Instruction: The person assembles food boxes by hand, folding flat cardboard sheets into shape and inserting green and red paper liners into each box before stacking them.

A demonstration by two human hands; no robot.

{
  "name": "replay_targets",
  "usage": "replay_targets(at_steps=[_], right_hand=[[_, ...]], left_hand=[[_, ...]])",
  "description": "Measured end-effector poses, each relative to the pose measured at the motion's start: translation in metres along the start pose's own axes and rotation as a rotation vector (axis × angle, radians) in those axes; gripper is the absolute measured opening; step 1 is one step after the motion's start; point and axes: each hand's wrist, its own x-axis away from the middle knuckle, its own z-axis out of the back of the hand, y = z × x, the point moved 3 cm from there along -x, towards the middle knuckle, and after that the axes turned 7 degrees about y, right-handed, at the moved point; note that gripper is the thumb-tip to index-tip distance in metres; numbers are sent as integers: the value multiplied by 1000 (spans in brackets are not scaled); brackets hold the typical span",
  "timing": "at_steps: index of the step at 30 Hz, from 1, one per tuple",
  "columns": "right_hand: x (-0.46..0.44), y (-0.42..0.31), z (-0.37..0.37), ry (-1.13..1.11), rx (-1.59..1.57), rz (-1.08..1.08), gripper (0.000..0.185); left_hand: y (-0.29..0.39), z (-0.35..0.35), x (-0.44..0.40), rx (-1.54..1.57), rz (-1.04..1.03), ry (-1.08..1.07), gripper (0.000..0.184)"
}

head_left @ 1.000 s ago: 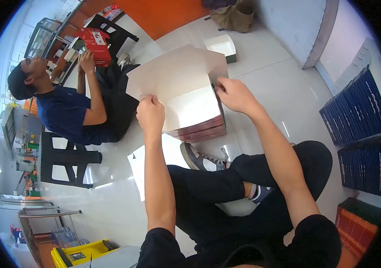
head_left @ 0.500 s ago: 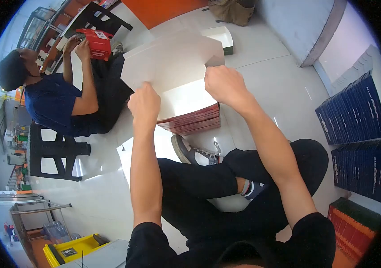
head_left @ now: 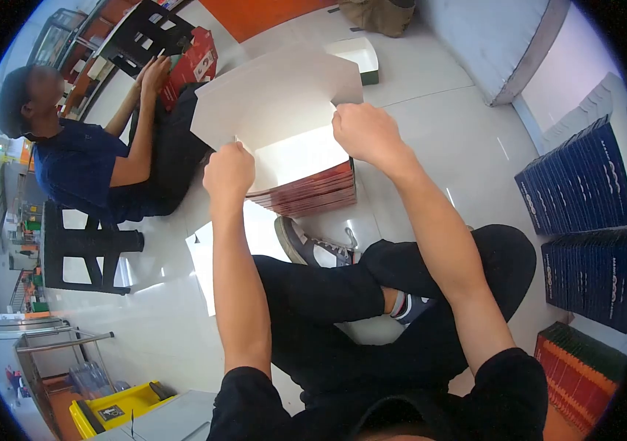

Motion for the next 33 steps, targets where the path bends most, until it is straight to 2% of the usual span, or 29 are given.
replay_targets(at_steps=[3,6,8,9,11,12,14,15,16,17,18,19,20,21,23,25,26,28,33], right_hand=[[-1,10,4,20,-45,-30,30],[-1,32,17,96,-16,-83,30],[-9,69,33,74,22,-169,31],[-11,89,44,122,70,-178,32],[-7,129,69,238,178,-158,33],[-2,147,81,305,234,-129,34],[4,185,99,386,297,-284,40],[3,198,108,314,393,-232,41],[1,211,112,237,481,-176,41],[-2,233,118,274,382,-263,43],[-7,244,118,308,281,-352,45],[-2,230,119,365,183,-430,45],[5,217,124,422,87,-508,45],[1,224,122,415,143,-534,44],[-5,222,119,401,212,-532,43],[4,196,126,537,544,-429,43],[7,184,130,530,558,-395,43],[14,158,141,568,375,-415,48],[24,120,149,682,190,-295,45]], left_hand=[[4,5,-6,32,-34,-30,43],[18,19,3,242,27,-150,53],[19,14,19,1150,239,-498,68],[8,14,24,1146,193,-532,71],[-19,24,43,1031,72,-396,62],[-39,29,53,1043,159,-424,57],[-93,19,72,964,337,-331,52],[-128,2,83,869,358,-292,45],[-172,-29,97,716,344,-260,46],[-213,-65,116,561,329,-225,47],[-239,-96,144,397,207,-183,46],[-258,-129,183,409,234,-159,45],[-322,-234,225,905,104,23,44],[-304,-235,275,816,162,-84,44],[-254,-214,324,708,158,-158,43],[-225,-209,337,680,132,-120,43],[-219,-206,336,664,123,-95,43],[-216,-204,325,641,106,-60,42],[-232,-188,301,602,47,-81,40]])
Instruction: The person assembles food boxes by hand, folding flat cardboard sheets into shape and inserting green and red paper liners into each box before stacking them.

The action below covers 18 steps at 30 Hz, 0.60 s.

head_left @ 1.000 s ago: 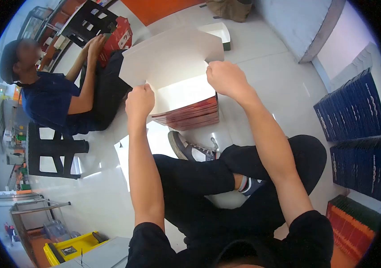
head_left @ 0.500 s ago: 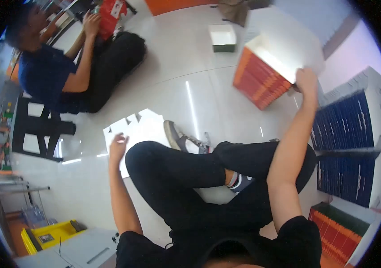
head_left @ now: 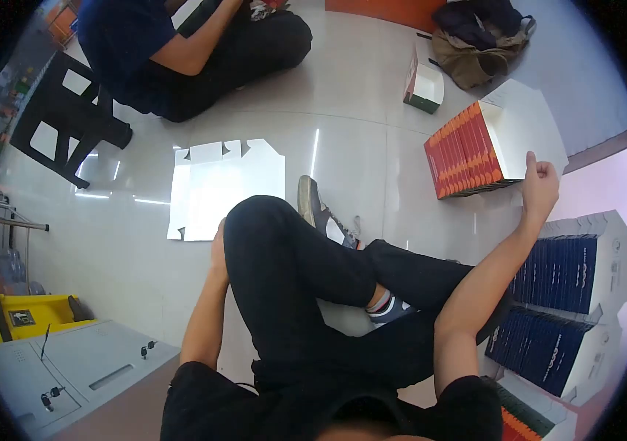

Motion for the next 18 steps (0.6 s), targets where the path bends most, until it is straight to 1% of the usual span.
replay_targets(at_steps=[2,3,5,6,8,9,11,12,13,14,15,16,18], right_hand=[[6,-11,3,2,-195,54,42],[9,-16,5,6,-196,46,42],[15,-27,5,-66,-290,61,38],[18,-31,7,-47,-290,44,38],[24,-42,11,-75,-355,151,35],[25,-43,8,-84,-411,144,34],[33,-53,12,-72,-481,148,34],[34,-57,16,-27,-496,130,34],[37,-60,20,-51,-516,134,33],[41,-62,22,-80,-535,138,33],[41,-64,24,-46,-552,117,33],[42,-65,25,-66,-555,118,32],[49,-72,28,-82,-571,155,29]], left_hand=[[3,9,-5,-8,-17,-36,40],[5,11,-11,-9,-26,-70,39],[8,16,-7,23,-11,-127,37],[10,20,-4,40,-2,-154,36],[12,26,0,70,20,-209,34],[13,29,0,78,31,-229,33],[15,36,-4,80,41,-241,31],[17,42,-10,76,39,-233,30],[17,44,-18,58,-4,-226,30],[18,47,-23,73,-38,-60,26],[21,54,-37,94,-74,103,23],[37,67,-56,81,-109,104,23],[71,94,-82,-315,-272,361,22]])
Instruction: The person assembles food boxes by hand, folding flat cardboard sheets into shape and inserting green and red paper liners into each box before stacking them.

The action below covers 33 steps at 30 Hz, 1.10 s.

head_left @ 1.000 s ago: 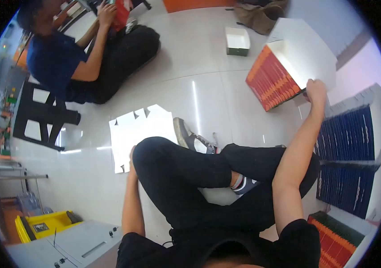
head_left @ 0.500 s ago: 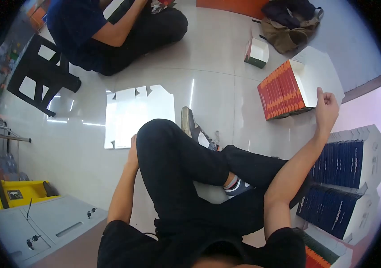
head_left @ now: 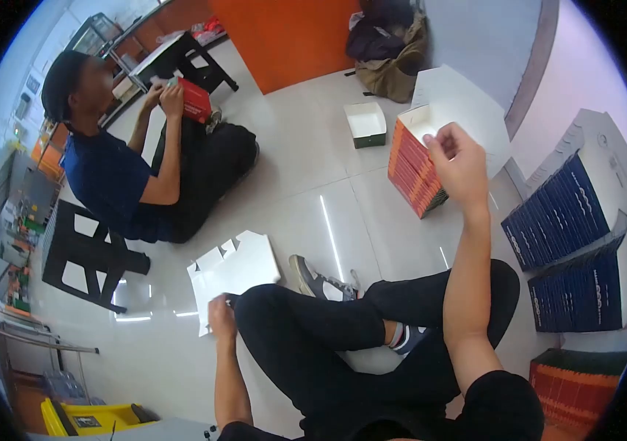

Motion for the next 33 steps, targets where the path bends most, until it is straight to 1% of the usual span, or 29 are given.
replay_targets(at_steps=[1,3,4,5,6,7,9,10,11,12,14,15,17,18,19,20,21,22,23,25,26,27,29,30,32,33], right_hand=[[4,-7,-2,12,-3,-3,29],[15,-20,-14,-192,-145,-40,30],[21,-26,-21,-323,-137,12,31],[29,-32,-28,-453,-133,67,33],[38,-37,-37,-649,-147,153,38],[49,-41,-47,-844,-162,244,44],[79,-59,-66,-1178,-167,304,70],[99,-61,-81,-1091,-300,448,77],[121,-64,-92,-998,-431,586,85],[139,-77,-95,-996,-438,590,85],[161,-104,-98,-765,-599,544,96],[164,-112,-101,-760,-602,549,96],[168,-121,-103,-895,-671,392,144],[165,-124,-94,-979,-860,90,129],[167,-122,-94,-978,-860,93,129],[167,-118,-96,-840,-780,162,120],[166,-116,-96,-703,-700,229,112],[162,-114,-98,-569,-776,152,78],[157,-111,-98,-574,-776,155,78],[138,-105,-87,-418,-717,94,50],[128,-105,-80,-388,-748,-65,32],[118,-100,-78,-393,-748,-61,32],[99,-82,-74,-428,-801,-165,31],[91,-77,-70,-430,-808,-161,31],[77,-69,-64,-456,-911,-258,29],[73,-64,-64,-458,-913,-255,29]], left_hand=[[-3,4,-16,-53,62,124,22],[-9,23,-43,4,165,260,21],[11,37,-59,-3,160,259,21],[47,62,-76,14,146,356,20],[81,85,-87,28,133,451,19],[110,99,-92,17,130,452,19],[160,116,-95,424,371,491,21],[187,126,-100,420,367,497,21],[210,134,-102,669,452,485,20],[228,136,-103,919,534,468,19],[252,135,-102,1117,533,451,20],[262,134,-103,1223,534,441,19],[280,134,-106,1370,565,370,18],[287,132,-107,1411,535,322,17],[293,131,-108,1451,504,274,17],[295,131,-109,1452,502,278,17],[298,132,-111,1398,440,233,17],[301,133,-113,1342,379,190,18],[301,133,-116,1343,382,194,18],[298,138,-126,1175,142,159,23],[286,143,-129,754,-19,277,33],[277,144,-134,754,-15,282,33],[263,157,-138,-6,14,695,43],[252,155,-138,-11,13,700,43],[214,139,-134,378,376,534,47],[201,139,-131,376,376,538,47]])
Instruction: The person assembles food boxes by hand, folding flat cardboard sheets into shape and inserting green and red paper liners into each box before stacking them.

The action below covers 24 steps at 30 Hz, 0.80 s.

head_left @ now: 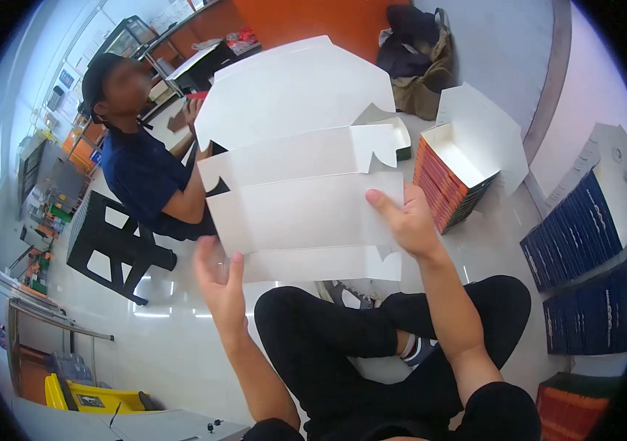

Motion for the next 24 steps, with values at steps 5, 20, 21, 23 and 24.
replay_targets(at_steps=[5,20,21,23,24], right_hand=[[-10,13,15,-102,59,-34,28],[-18,44,41,-213,-92,-245,30],[-23,45,43,-212,-89,-239,30],[-30,44,52,-101,80,-40,30],[-29,41,54,-97,88,-39,30]], left_hand=[[-37,-21,27,796,516,-666,53],[-79,-59,67,853,662,-794,65],[-81,-59,63,860,658,-795,65],[-80,-62,65,1273,1043,-982,57],[-69,-65,64,1279,1046,-987,57]])
